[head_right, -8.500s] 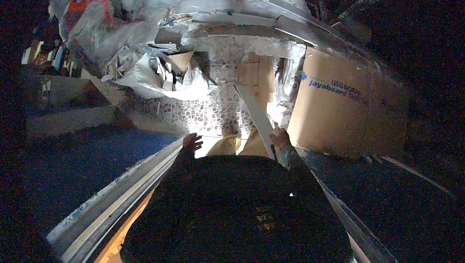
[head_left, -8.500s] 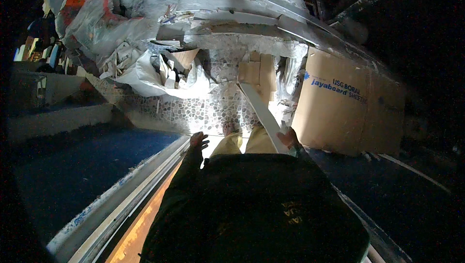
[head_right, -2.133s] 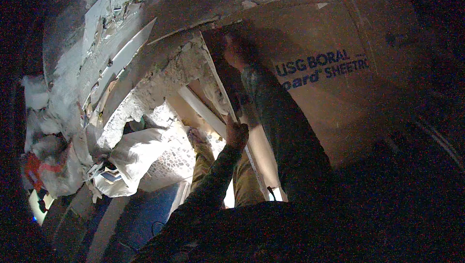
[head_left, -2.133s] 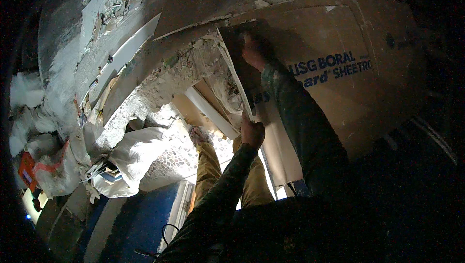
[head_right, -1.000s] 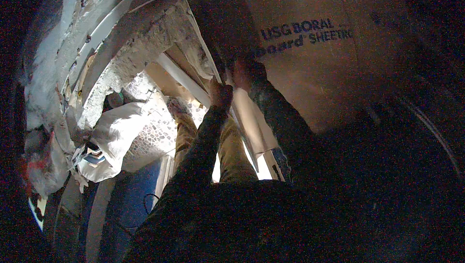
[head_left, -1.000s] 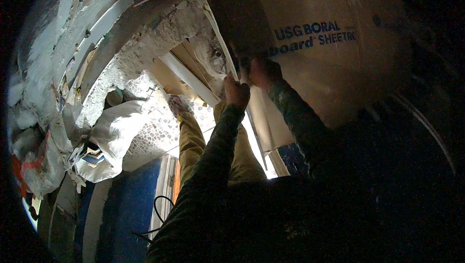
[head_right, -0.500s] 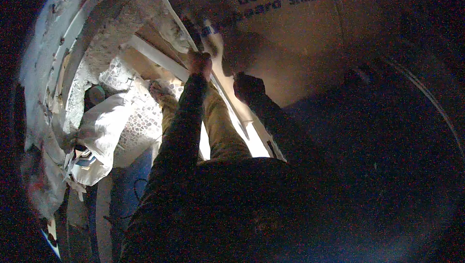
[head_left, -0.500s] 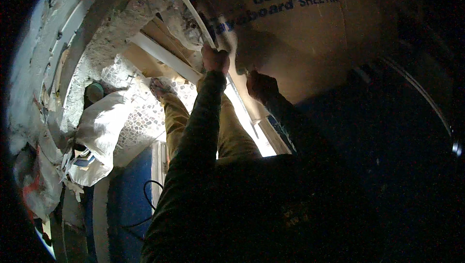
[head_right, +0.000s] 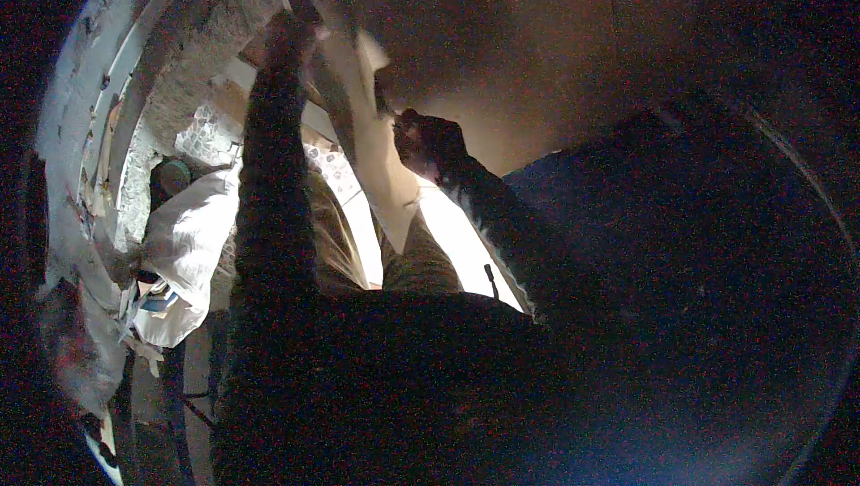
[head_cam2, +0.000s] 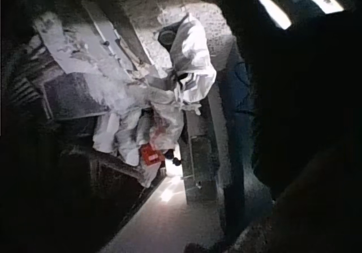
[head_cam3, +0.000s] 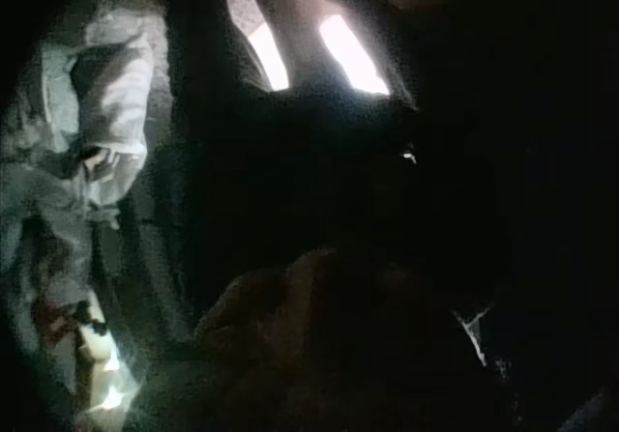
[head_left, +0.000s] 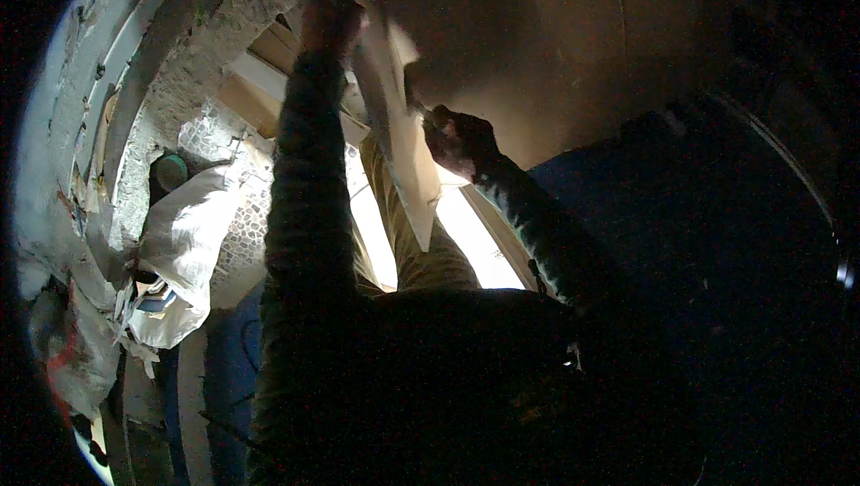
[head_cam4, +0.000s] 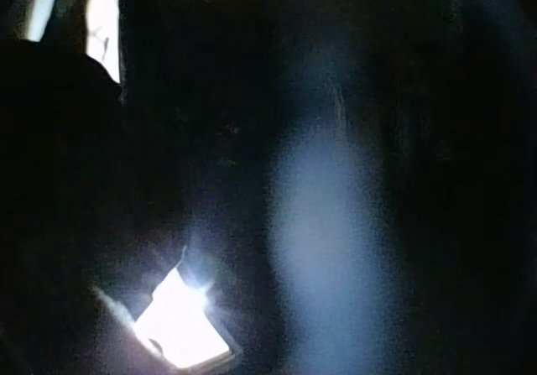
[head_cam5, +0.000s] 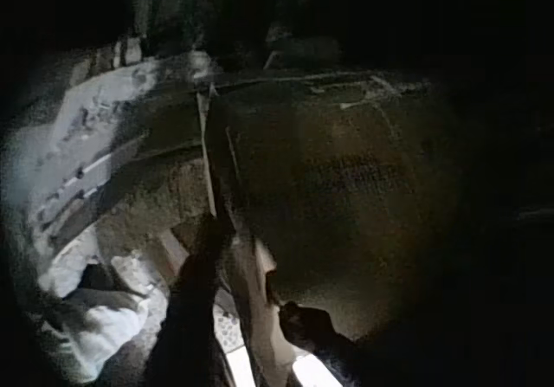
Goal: The person cleans a piece of drywall by hand, applies a strip of mesh tape to the surface, and presses it down firmly using a utility knife.
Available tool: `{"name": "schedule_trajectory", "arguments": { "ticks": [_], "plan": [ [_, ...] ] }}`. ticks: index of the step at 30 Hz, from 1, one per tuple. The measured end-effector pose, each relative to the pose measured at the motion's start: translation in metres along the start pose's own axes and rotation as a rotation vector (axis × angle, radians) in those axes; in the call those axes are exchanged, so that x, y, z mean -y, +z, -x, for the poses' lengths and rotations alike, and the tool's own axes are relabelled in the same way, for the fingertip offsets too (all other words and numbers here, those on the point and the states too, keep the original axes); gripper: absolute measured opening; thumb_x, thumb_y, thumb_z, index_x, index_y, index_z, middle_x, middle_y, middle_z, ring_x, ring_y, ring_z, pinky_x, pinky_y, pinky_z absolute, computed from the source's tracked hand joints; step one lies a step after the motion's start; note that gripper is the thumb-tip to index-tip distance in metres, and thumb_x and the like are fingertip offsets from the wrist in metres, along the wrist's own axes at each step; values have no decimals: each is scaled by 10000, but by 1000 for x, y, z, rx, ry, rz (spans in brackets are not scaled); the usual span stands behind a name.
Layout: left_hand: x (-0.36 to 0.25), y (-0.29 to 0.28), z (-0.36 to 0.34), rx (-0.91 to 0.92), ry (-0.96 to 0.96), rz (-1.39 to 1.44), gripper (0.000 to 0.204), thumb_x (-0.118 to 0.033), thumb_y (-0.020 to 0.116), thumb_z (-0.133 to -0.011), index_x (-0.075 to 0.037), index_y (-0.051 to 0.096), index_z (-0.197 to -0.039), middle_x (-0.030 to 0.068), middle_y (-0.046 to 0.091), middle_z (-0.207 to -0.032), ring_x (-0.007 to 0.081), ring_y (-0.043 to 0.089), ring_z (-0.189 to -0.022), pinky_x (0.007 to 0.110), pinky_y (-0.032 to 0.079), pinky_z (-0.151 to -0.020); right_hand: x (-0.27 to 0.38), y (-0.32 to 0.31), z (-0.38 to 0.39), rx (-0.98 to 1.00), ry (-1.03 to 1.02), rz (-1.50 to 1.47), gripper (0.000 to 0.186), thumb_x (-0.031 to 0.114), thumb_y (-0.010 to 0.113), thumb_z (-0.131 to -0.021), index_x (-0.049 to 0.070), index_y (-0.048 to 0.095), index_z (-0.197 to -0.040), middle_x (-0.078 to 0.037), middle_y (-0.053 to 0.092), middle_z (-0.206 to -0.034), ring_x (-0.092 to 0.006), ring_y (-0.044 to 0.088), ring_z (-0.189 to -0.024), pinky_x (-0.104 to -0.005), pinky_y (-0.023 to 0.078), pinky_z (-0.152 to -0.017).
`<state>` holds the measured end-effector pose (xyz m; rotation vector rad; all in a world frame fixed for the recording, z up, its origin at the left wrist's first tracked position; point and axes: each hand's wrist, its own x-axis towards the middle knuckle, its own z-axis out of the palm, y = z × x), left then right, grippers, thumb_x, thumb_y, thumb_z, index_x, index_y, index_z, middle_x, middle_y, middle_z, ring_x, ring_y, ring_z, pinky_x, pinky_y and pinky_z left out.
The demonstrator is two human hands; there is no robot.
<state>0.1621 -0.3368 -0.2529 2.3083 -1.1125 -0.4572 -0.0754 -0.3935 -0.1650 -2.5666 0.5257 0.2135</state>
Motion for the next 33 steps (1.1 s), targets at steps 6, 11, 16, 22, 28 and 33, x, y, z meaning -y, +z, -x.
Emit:
{"name": "schedule_trajectory", "arguments": {
  "ticks": [6,11,16,22,28,33],
  "plan": [
    [1,-23,-4,83,-336,95,221,-220,593,-663,1,581,-659,161,598,-666,266,588,-679,362,440,-593,6,32,-16,97,127,73,156,218,507,-756,66,474,-763,-115,539,-554,-291,548,-514,-390,443,-469],
    [11,12,43,-127,-71,379,209,-206,579,-677,-1,539,-688,117,583,-706,251,560,-734,322,424,-664,2,35,-14,-23,199,3,175,246,503,-779,73,477,-781,-127,535,-539,-297,551,-522,-397,447,-472],
    [0,0,69,116,-597,879,149,-146,591,-658,-26,535,-726,95,575,-715,213,565,-720,322,429,-646,16,22,-58,18,253,76,195,265,457,-802,73,485,-781,-136,570,-633,-314,564,-579,-409,459,-526],
    [-3,12,67,-90,-348,790,195,-181,603,-647,-4,530,-683,158,567,-650,283,575,-633,376,451,-583,3,33,-83,29,191,99,228,262,443,-782,81,554,-863,-140,589,-725,-313,574,-669,-405,468,-567],
    [-10,13,55,-1,-458,541,304,-224,605,-659,63,524,-720,187,572,-645,307,569,-608,400,452,-551,-6,41,-58,329,219,213,204,206,423,-763,93,556,-870,-139,588,-751,-302,575,-679,-426,459,-554],
    [26,45,70,218,-402,366,443,-254,517,-736,54,390,-1027,199,567,-620,323,574,-640,429,445,-551,9,47,25,195,221,178,203,218,467,-745,18,472,-772,-139,545,-541,-277,556,-468,-402,425,-395]
  ]
}}
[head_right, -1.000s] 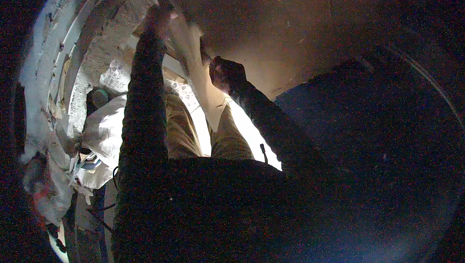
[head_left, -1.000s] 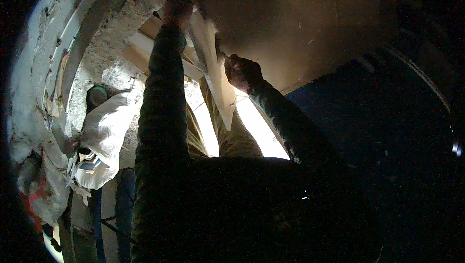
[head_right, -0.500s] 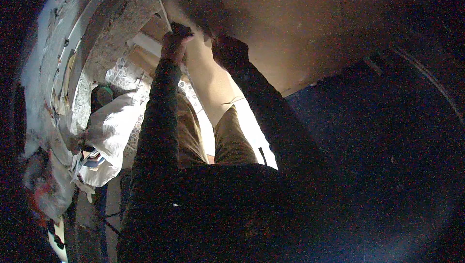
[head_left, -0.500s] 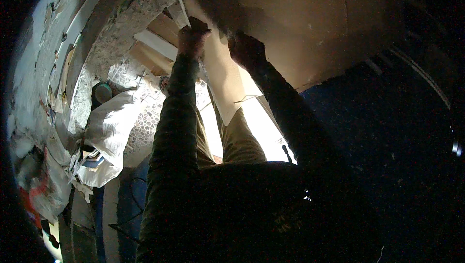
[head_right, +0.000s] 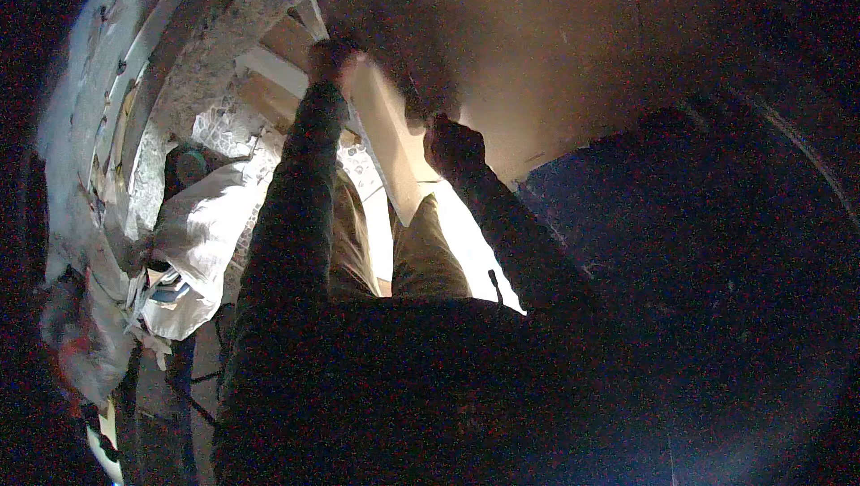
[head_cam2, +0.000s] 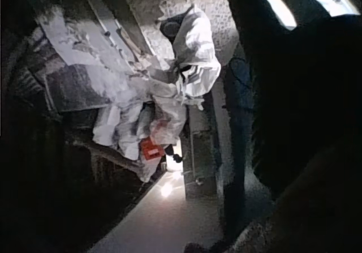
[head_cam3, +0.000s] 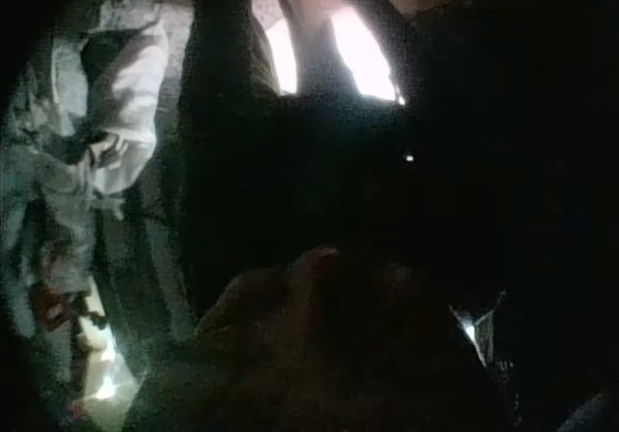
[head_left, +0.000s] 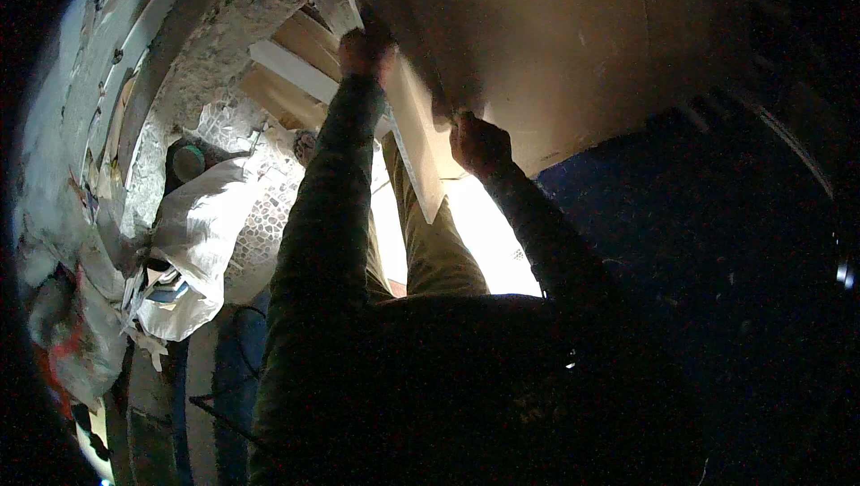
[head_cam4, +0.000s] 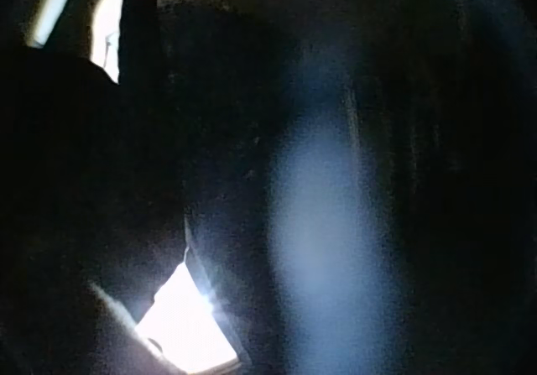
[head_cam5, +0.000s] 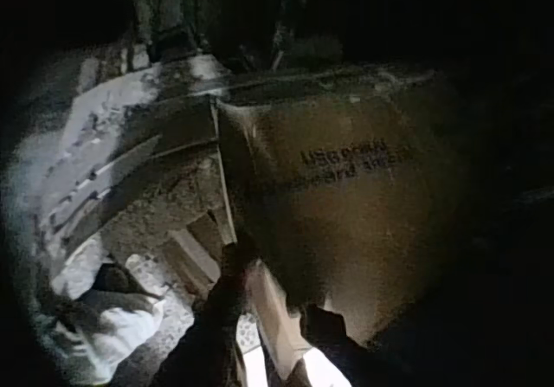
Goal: The person cleans a piece of drywall by hand, applies a strip of mesh tape to the surface, and presses it down firmly using a utility knife.
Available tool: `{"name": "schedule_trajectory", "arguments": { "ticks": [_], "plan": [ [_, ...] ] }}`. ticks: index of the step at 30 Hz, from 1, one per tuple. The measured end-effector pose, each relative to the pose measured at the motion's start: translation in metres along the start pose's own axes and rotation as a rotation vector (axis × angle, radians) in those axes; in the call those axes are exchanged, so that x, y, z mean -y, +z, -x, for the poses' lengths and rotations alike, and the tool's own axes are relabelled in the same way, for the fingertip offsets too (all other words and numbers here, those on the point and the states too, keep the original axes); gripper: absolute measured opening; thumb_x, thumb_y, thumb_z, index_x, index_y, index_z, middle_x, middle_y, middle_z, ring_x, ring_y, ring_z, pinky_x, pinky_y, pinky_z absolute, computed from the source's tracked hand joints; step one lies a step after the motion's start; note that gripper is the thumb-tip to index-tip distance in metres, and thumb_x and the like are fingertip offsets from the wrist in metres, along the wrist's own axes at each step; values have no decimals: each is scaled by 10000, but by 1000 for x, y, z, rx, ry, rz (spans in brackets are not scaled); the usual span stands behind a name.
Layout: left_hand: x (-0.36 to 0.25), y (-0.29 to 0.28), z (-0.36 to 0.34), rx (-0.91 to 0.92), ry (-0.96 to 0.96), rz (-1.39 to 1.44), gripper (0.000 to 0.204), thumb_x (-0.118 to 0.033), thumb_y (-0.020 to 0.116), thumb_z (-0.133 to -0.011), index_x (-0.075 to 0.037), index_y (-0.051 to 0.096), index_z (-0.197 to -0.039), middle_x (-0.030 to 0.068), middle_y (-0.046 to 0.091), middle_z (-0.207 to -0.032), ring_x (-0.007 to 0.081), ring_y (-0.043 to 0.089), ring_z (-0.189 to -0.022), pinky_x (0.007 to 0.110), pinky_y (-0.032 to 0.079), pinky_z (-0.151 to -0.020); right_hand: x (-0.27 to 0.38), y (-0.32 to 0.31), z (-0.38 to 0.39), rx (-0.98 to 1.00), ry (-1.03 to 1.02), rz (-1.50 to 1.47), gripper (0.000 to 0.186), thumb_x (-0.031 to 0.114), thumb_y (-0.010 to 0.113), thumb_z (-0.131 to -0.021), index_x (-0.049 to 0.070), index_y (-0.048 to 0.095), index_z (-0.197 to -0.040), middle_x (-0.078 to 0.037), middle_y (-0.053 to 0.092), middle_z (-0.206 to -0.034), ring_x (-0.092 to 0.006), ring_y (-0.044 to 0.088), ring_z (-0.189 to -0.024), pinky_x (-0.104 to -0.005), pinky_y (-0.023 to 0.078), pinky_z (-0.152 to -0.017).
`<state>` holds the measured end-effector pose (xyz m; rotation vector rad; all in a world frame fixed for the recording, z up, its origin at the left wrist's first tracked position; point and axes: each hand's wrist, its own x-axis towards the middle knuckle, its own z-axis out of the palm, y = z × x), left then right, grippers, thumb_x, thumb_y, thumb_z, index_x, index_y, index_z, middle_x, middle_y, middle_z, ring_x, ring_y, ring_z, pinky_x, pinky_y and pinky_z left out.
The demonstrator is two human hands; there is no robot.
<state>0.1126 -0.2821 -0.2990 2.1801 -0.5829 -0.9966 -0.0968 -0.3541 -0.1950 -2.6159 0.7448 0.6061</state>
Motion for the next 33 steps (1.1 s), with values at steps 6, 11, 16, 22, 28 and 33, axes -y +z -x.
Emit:
{"name": "schedule_trajectory", "arguments": {
  "ticks": [6,11,16,22,28,33],
  "plan": [
    [-18,33,27,-134,-164,176,253,-259,475,-729,-23,562,-700,181,573,-631,312,574,-676,424,447,-581,-21,12,42,-37,13,76,192,219,512,-750,44,473,-817,-110,537,-519,-258,549,-463,-370,429,-414],
    [-10,30,30,-182,154,-345,271,-250,505,-670,-28,533,-518,167,575,-642,308,568,-659,416,443,-589,-22,43,77,-16,42,68,168,187,489,-753,23,451,-743,-121,509,-481,-275,538,-438,-424,401,-387],
    [-10,26,26,-227,274,-456,237,-252,524,-630,-35,557,-541,154,568,-625,306,562,-622,382,451,-571,-21,59,107,19,132,96,187,206,458,-769,28,449,-714,-116,515,-498,-268,540,-441,-400,405,-395],
    [-28,0,27,-97,452,-640,215,-212,511,-692,-39,578,-583,146,586,-655,295,578,-647,365,455,-574,-27,35,111,49,101,14,180,217,480,-767,45,460,-719,-141,523,-529,-302,537,-476,-420,410,-437],
    [-22,-23,14,-102,75,-278,178,-175,580,-643,-63,606,-780,110,607,-802,263,571,-772,351,432,-689,-14,10,78,-99,110,-125,172,219,498,-773,57,446,-744,-124,512,-493,-293,539,-460,-407,419,-428],
    [-17,-11,8,-41,10,-146,173,-156,577,-642,-63,611,-785,105,611,-815,254,573,-766,339,428,-682,-7,23,42,-116,81,-125,172,222,523,-763,63,464,-790,-122,540,-543,-284,551,-492,-391,425,-433]
  ]
}}
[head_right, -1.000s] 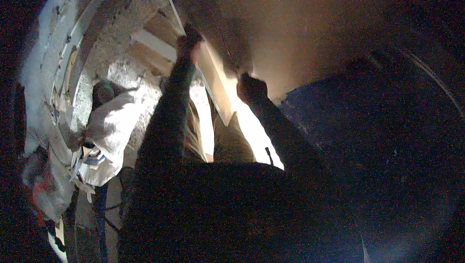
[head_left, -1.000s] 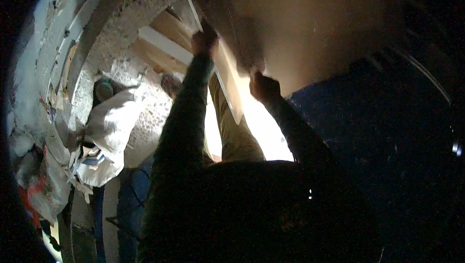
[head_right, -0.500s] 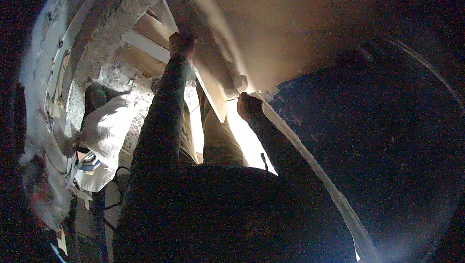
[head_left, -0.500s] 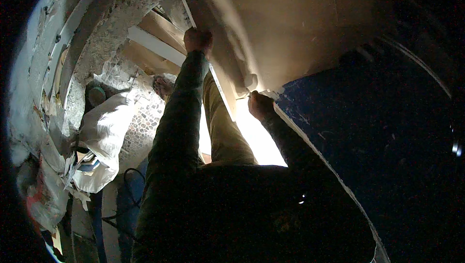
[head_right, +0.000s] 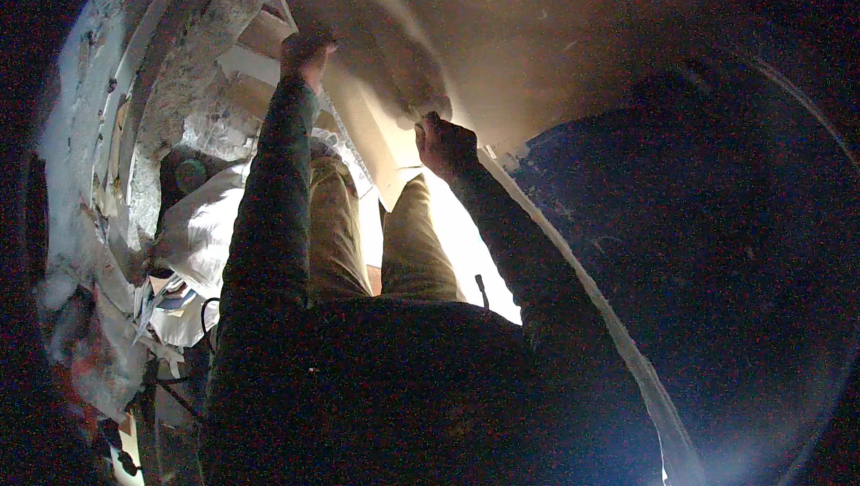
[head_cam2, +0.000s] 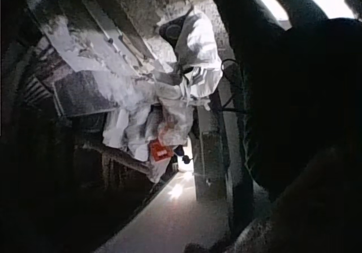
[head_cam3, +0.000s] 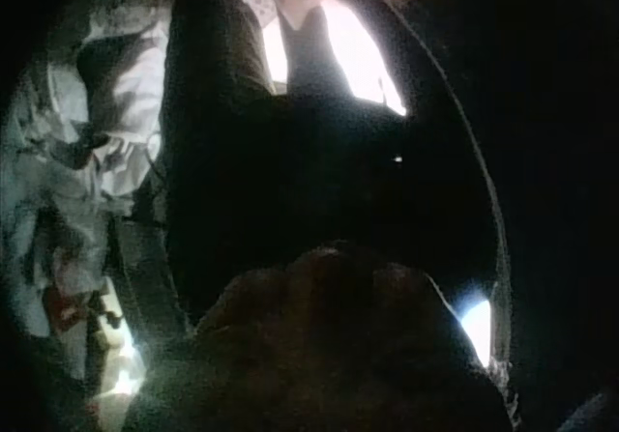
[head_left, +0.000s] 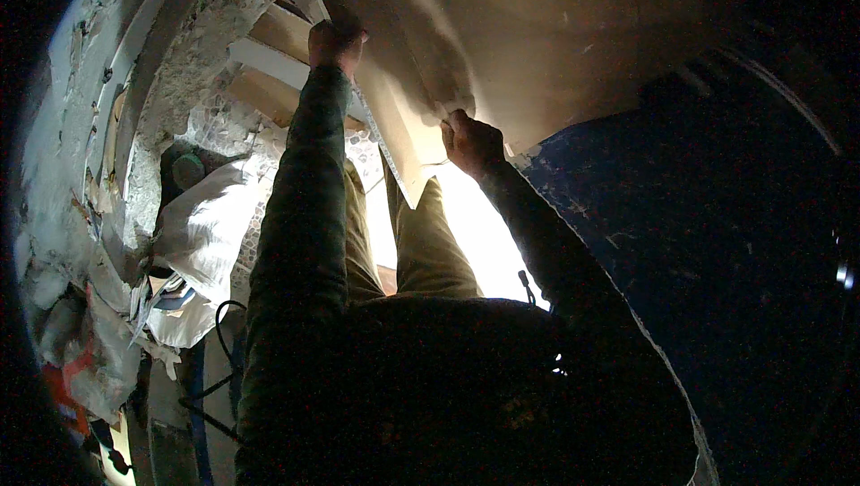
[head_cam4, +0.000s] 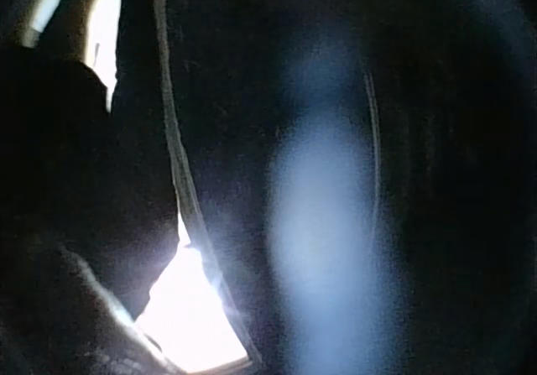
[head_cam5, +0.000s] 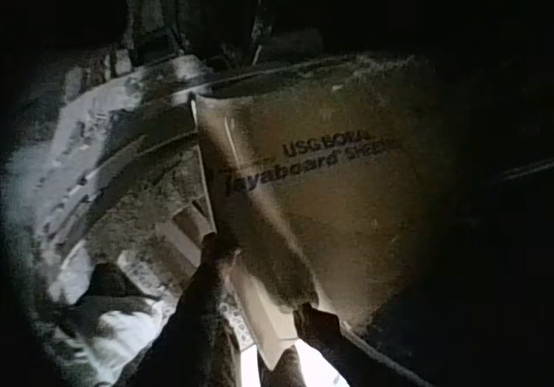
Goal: The person cleans a piece of drywall by hand, applies a strip of mesh tape to the surface, and presses it down firmly using a utility knife.
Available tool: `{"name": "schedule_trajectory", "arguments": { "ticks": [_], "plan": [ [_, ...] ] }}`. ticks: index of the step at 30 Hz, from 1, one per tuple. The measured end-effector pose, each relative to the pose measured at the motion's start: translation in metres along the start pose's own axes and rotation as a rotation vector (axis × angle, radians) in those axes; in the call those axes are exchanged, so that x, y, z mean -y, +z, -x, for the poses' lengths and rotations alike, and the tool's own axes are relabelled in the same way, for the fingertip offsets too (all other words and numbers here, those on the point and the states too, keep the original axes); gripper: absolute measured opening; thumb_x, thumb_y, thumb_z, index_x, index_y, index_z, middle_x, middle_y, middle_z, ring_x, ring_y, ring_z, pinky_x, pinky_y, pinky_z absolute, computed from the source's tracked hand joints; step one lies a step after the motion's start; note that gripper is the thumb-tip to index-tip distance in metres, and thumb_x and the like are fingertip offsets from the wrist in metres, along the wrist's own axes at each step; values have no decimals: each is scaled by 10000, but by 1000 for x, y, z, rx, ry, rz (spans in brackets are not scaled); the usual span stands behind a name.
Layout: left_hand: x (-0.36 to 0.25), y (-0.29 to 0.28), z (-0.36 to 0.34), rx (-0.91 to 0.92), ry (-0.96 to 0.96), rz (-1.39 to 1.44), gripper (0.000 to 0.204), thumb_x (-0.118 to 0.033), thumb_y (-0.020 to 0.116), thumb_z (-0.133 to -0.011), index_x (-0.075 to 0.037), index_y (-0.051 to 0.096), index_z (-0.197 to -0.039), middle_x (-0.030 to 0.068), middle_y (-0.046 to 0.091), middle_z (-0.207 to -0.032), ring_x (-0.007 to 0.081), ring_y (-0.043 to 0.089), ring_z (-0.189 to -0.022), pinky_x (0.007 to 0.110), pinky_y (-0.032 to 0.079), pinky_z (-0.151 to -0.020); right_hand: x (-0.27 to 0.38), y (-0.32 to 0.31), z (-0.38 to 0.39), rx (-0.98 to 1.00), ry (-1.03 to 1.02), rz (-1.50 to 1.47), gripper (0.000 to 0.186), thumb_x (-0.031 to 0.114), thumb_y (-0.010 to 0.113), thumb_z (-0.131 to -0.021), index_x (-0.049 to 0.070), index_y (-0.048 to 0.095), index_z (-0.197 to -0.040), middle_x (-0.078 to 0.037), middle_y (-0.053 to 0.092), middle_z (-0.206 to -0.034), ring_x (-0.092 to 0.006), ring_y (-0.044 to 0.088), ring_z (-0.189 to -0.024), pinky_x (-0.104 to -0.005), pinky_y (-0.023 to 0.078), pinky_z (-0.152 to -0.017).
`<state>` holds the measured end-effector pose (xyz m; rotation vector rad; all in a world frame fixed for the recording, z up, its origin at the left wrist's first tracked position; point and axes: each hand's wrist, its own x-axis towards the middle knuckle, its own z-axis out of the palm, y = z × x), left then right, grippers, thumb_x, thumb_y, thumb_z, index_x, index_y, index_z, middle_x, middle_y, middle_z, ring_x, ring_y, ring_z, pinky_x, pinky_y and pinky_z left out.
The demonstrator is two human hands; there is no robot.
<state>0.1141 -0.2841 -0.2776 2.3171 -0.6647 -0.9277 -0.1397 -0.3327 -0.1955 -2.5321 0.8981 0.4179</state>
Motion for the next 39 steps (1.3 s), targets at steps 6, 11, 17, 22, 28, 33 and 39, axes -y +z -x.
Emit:
{"name": "schedule_trajectory", "arguments": {
  "ticks": [6,11,17,22,28,33,39],
  "plan": [
    [-7,-9,2,26,202,-393,156,-201,576,-651,-102,624,-762,107,609,-791,248,579,-737,347,437,-650,8,1,-5,-17,-39,7,179,199,520,-749,45,448,-806,-121,515,-501,-289,528,-448,-385,405,-391],
    [9,2,-7,-93,95,-393,184,-261,539,-689,-107,623,-746,106,606,-759,251,580,-729,352,453,-652,-7,21,38,256,83,106,168,198,458,-768,36,454,-813,-174,551,-566,-300,574,-525,-421,441,-451],
    [-12,3,-2,16,312,-686,186,-261,538,-696,-91,607,-729,105,602,-768,281,576,-686,361,462,-624,-42,43,100,502,91,280,150,181,466,-754,59,504,-675,-121,575,-623,-263,588,-591,-402,438,-463],
    [16,-29,-19,63,-12,-69,190,-233,561,-685,-52,604,-721,116,601,-727,234,574,-682,334,449,-620,-77,41,245,733,277,247,122,149,455,-731,67,536,-770,-98,579,-781,-253,568,-773,-368,472,-602],
    [33,-72,2,120,70,443,207,-171,615,-617,-14,609,-752,75,596,-693,132,552,-638,311,433,-580,-47,15,130,90,262,-103,161,217,469,-812,57,473,-797,-141,536,-734,-257,540,-634,-370,430,-536],
    [30,-133,45,292,-227,773,206,-160,604,-626,-13,607,-771,64,595,-689,135,549,-616,296,444,-585,-35,-8,55,-180,191,-512,235,275,490,-825,42,482,-853,-67,486,-619,-189,506,-537,-308,424,-488],
    [21,-181,122,250,-228,698,210,-165,632,-624,7,596,-740,49,579,-654,126,534,-577,270,438,-561,21,-51,15,48,255,-1058,272,321,462,-841,50,479,-840,-5,445,-614,-82,446,-478,-220,395,-436]
  ]
}}
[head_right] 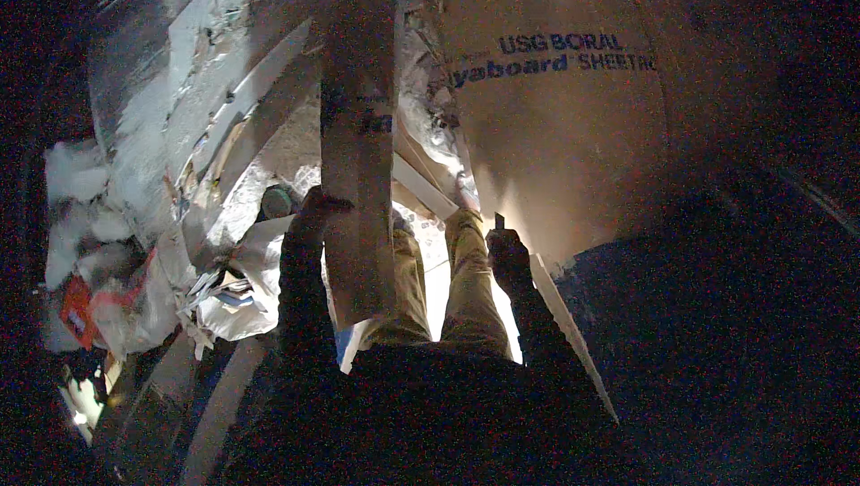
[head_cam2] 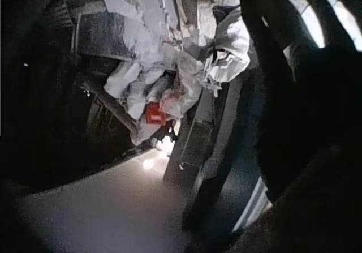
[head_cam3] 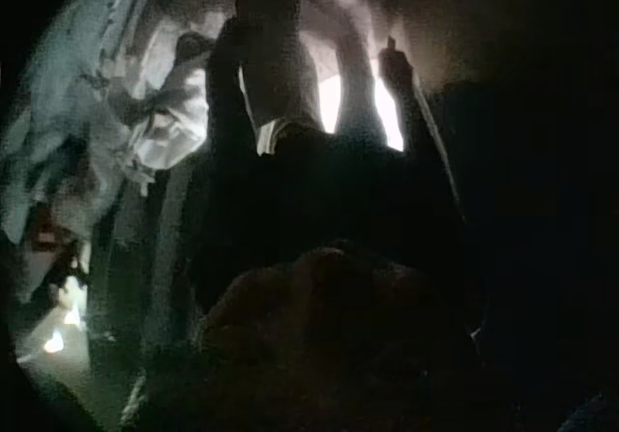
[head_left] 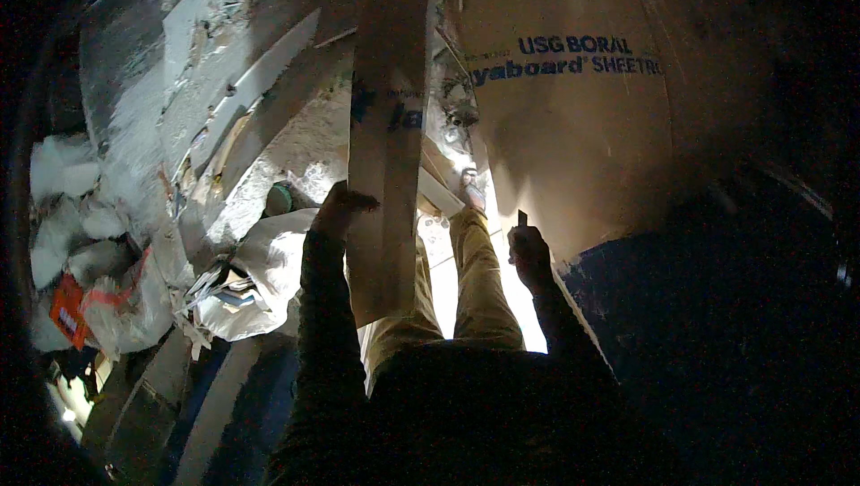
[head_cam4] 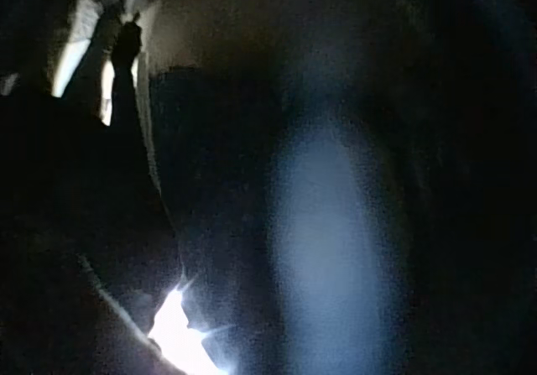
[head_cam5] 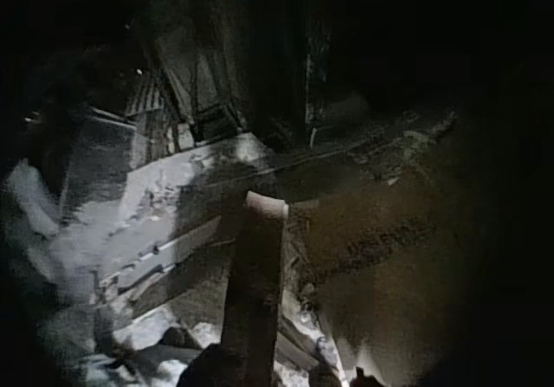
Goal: The person cleans a piece of drywall by hand, applies a strip of mesh tape to the surface, and presses it down firmly using a utility knife.
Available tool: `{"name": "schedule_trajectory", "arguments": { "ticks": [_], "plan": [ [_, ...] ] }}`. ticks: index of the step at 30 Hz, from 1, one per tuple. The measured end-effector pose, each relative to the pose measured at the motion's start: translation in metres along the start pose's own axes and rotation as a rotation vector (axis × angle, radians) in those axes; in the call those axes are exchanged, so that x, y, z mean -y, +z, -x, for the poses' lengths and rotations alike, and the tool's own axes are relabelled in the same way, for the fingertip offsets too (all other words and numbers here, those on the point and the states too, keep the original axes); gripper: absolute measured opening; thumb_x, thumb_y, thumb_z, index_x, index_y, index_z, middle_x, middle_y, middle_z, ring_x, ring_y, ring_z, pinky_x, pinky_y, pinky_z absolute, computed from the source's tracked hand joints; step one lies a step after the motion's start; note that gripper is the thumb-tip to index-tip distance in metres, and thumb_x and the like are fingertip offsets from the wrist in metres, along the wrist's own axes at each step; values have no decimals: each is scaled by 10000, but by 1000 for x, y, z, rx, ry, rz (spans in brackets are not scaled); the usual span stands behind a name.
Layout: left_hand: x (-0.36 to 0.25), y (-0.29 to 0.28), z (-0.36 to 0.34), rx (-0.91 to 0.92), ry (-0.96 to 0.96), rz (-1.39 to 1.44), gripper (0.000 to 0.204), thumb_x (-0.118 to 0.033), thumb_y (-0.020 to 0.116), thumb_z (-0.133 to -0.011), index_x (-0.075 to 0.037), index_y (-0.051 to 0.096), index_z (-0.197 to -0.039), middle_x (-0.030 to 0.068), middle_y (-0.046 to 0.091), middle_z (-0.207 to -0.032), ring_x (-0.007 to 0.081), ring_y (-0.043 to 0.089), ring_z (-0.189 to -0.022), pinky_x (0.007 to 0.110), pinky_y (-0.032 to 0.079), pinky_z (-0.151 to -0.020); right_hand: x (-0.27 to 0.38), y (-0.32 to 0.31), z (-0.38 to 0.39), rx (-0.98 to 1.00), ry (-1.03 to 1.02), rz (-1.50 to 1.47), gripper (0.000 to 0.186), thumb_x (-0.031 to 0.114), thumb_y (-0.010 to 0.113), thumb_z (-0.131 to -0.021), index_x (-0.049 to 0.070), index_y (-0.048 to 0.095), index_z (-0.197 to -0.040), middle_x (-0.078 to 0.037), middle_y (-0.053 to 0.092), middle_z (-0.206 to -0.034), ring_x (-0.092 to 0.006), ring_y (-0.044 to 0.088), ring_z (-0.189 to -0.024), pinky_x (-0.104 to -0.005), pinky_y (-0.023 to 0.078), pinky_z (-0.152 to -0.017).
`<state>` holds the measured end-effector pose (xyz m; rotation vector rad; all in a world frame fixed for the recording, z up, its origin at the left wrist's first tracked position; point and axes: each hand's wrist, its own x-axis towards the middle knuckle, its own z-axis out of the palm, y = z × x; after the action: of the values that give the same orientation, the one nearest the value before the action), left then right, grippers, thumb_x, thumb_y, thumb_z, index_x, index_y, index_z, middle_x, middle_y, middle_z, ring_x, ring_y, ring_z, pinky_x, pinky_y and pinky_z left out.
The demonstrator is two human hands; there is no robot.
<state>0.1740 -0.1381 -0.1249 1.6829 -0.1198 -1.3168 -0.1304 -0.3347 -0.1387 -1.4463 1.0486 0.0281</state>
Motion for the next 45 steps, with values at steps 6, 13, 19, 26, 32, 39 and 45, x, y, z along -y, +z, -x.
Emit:
{"name": "schedule_trajectory", "arguments": {
  "ticks": [6,13,19,26,32,39,45],
  "plan": [
    [33,27,8,-81,272,187,161,-98,602,-681,1,582,-806,59,587,-758,146,547,-694,289,462,-665,126,64,-16,231,14,-463,280,249,468,-837,28,496,-1006,-62,559,-897,-136,537,-807,-257,433,-683],
    [-45,126,17,-149,214,798,364,-173,576,-770,-7,443,-1066,47,546,-888,137,519,-765,272,446,-643,94,78,-27,129,-321,-110,365,331,395,-849,16,470,-1019,-110,494,-1010,-208,465,-940,-325,374,-802],
    [-44,128,55,-575,385,551,368,-252,569,-775,-57,438,-1058,46,530,-741,137,522,-685,257,423,-576,123,76,-5,317,-386,9,385,338,380,-868,11,451,-1058,-73,505,-937,-150,479,-848,-274,386,-758],
    [62,97,106,-167,286,1326,450,-321,435,-807,16,438,-1105,182,522,-1014,272,541,-825,357,454,-684,74,52,23,445,-278,505,379,336,402,-846,-13,450,-985,-180,559,-820,-334,547,-765,-383,433,-640],
    [195,142,90,-308,196,1736,411,-237,508,-770,-2,419,-1095,178,491,-1055,322,506,-911,438,436,-772,-27,31,77,395,-388,797,339,311,436,-817,-24,471,-856,-220,531,-731,-378,521,-659,-426,395,-553],
    [250,150,86,-426,-365,1008,344,-252,577,-769,-69,437,-1025,65,533,-851,189,530,-734,354,431,-620,-38,63,97,267,-305,869,270,250,433,-814,-20,437,-799,-260,493,-695,-436,484,-658,-473,359,-537],
    [307,110,138,-438,-251,744,398,-262,546,-784,-36,425,-1088,92,567,-921,171,559,-731,299,428,-572,-70,121,26,97,-373,844,242,223,422,-821,-19,425,-824,-257,509,-737,-435,490,-714,-472,383,-585]
  ]
}}
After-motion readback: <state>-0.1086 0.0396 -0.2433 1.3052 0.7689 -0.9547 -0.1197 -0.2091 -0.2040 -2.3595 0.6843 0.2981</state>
